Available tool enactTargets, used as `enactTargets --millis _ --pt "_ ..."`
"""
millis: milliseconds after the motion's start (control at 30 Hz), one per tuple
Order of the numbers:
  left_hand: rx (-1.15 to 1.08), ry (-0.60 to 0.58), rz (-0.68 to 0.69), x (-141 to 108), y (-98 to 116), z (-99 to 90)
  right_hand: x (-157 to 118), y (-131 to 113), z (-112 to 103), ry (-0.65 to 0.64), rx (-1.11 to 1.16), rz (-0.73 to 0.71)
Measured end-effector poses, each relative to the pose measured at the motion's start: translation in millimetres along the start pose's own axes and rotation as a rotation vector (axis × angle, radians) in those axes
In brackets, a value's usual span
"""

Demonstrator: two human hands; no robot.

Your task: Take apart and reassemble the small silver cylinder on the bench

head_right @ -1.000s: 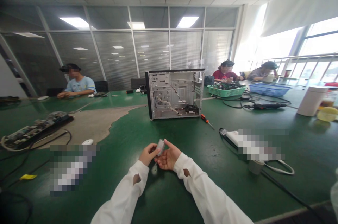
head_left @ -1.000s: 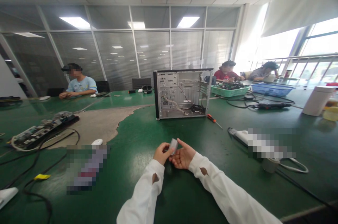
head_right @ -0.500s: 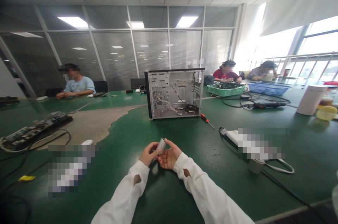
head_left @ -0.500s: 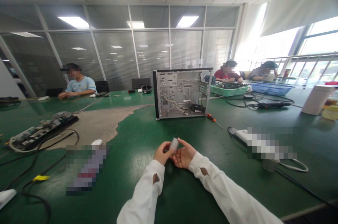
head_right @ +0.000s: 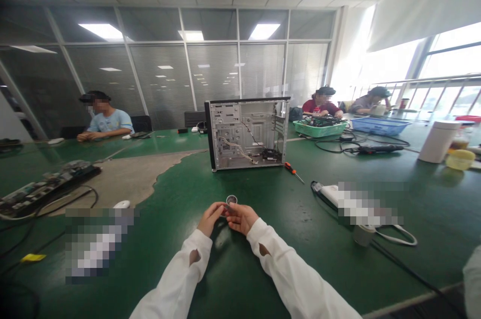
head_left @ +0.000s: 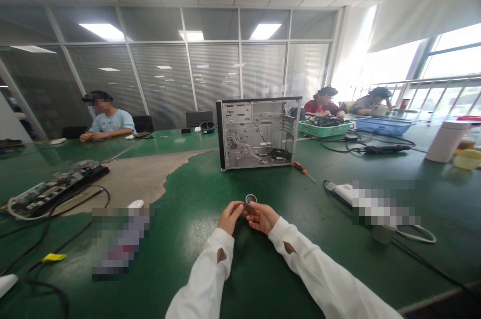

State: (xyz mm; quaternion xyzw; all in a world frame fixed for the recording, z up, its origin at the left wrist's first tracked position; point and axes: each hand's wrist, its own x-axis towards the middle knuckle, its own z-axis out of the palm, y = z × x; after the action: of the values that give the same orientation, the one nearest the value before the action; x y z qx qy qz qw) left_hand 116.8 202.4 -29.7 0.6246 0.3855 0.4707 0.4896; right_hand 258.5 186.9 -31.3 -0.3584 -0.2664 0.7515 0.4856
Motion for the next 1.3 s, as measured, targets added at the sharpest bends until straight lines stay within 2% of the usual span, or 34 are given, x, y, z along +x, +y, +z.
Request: enactTargets --millis 267,467,600,733,1033,1300 --pt "0.011 0.006 -0.057 1 -4 -0.9 9 7 -3 0.244 -0.291 -0.324" --pt "-0.057 0.028 -0.103 4 -6 -2.3 9 9 -7 0.210 -0.596 -0.589" --pt "-0.377 -0.020 -0.282 5 -5 -2.3 1 9 -2 0.216 -0.748 -0.694" --pt "-0.633 -0.078 -0.417 1 0 -1.2 -3 9 3 0.127 -0.736 -0.703" --pt "-0.831 -0.155 -0.447 -9 12 7.2 -6 2 4 -0.070 -0.512 -0.645" --pt "-0.847 -0.122 -0.431 -11 10 8.3 -5 8 4 -0.123 -0.677 -0.706"
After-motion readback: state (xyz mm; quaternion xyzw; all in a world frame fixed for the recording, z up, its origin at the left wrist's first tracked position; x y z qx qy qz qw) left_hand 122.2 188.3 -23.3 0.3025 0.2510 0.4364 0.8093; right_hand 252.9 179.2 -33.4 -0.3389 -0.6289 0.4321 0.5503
